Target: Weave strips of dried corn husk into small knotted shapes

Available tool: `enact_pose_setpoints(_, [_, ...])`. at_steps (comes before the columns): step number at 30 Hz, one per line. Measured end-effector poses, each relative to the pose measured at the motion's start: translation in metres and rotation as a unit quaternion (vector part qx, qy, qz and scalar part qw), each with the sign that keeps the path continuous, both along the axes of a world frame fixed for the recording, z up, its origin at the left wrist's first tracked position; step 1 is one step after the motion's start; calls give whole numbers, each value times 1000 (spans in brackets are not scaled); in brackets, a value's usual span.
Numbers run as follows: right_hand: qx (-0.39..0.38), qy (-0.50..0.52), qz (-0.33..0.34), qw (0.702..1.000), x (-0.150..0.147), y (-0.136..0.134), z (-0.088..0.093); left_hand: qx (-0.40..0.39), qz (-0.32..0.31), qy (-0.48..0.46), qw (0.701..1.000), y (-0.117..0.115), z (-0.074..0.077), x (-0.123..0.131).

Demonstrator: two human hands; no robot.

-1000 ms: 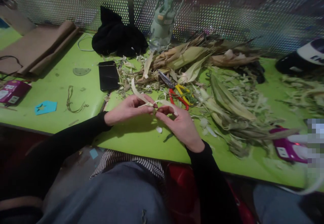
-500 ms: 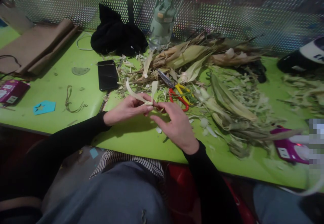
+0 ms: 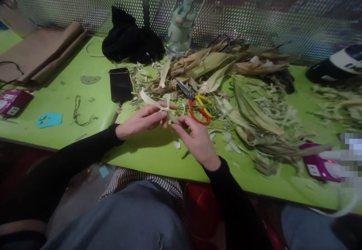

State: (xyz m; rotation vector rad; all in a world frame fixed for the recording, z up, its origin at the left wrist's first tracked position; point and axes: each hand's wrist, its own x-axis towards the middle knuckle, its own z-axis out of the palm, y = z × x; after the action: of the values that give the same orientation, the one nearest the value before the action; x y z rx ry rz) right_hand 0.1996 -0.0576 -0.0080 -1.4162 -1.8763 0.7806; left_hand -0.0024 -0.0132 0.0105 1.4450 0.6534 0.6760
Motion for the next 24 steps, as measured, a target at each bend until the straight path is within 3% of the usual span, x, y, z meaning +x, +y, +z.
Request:
enact_pose_setpoints(4, [-22,49,-19,998,2,-1,3,44,42,16,998,4,-1,0])
enact_pose_setpoints(10, [37,84,-81,992,1,-6,2,77,72,51,993,10,-7,2])
enact_pose_setpoints(14, [10,25,-32,999,-1,-7,5,33,68,-10,997,9,-11,1])
enact_pose_setpoints(18, [29,-11,-12,999,-4,-7,8,-15,36,-81,996,7,-15,3])
enact_pose_setpoints(24, [66,-62,56,994,-9,-8,6,-63,48,-84,993,2,-10,6])
